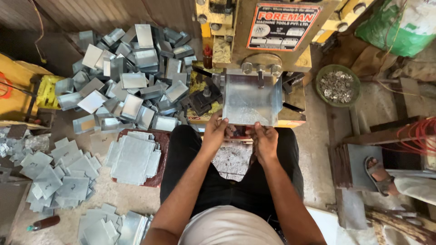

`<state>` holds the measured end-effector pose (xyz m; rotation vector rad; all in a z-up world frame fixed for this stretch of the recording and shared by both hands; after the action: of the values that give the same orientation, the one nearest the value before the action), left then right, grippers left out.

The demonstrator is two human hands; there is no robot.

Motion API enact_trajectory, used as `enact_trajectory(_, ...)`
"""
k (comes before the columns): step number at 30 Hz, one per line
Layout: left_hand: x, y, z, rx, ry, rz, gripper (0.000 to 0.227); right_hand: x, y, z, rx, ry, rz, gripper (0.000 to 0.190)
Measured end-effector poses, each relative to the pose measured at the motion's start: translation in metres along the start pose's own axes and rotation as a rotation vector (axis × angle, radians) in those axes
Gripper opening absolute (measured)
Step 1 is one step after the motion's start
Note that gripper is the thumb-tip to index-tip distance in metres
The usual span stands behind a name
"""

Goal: The person sits on the floor in a workshop and repeatedly places flat metal sheets into a Foreman press machine. They operate the machine to process each sheet and then remove the finished piece, stacking it on a pile to their left. The process is repeated continuously for multiple metal sheets.

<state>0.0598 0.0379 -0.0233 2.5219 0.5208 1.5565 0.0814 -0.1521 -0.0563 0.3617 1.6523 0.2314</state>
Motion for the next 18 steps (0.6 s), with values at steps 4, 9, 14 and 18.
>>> enact_trajectory(4, -0.001, -0.012, -0.019, -0.167, -0.061, 0.133, 0.052, 0.002, 0.001, 0.004, -0.039, -0.073, 0.092, 0.027)
enact_trajectory(9, -0.026, -0.012, -0.041, -0.532, -0.01, 0.303, 0.056, 0.012, -0.008, 0.005, -0.046, -0.113, 0.038, 0.027)
enact_trajectory(14, -0.016, 0.005, -0.043, -0.512, -0.011, 0.41, 0.061, 0.006, -0.011, -0.002, -0.048, -0.053, 0.02, 0.034)
enact_trajectory(18, 0.02, 0.032, -0.015, -0.261, -0.025, 0.362, 0.058, 0.001, -0.026, -0.002, -0.036, -0.064, -0.011, 0.038)
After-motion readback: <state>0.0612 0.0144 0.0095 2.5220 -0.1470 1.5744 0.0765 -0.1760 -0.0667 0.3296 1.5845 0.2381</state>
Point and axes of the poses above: each hand's wrist, its own z-axis towards the middle knuckle, its own y-axis out of the palm, x = y × z, the point moved 2 cm from there along z, towards the middle knuckle, and after that the axes turned 9 degrees about -y, right-handed, at the moved point
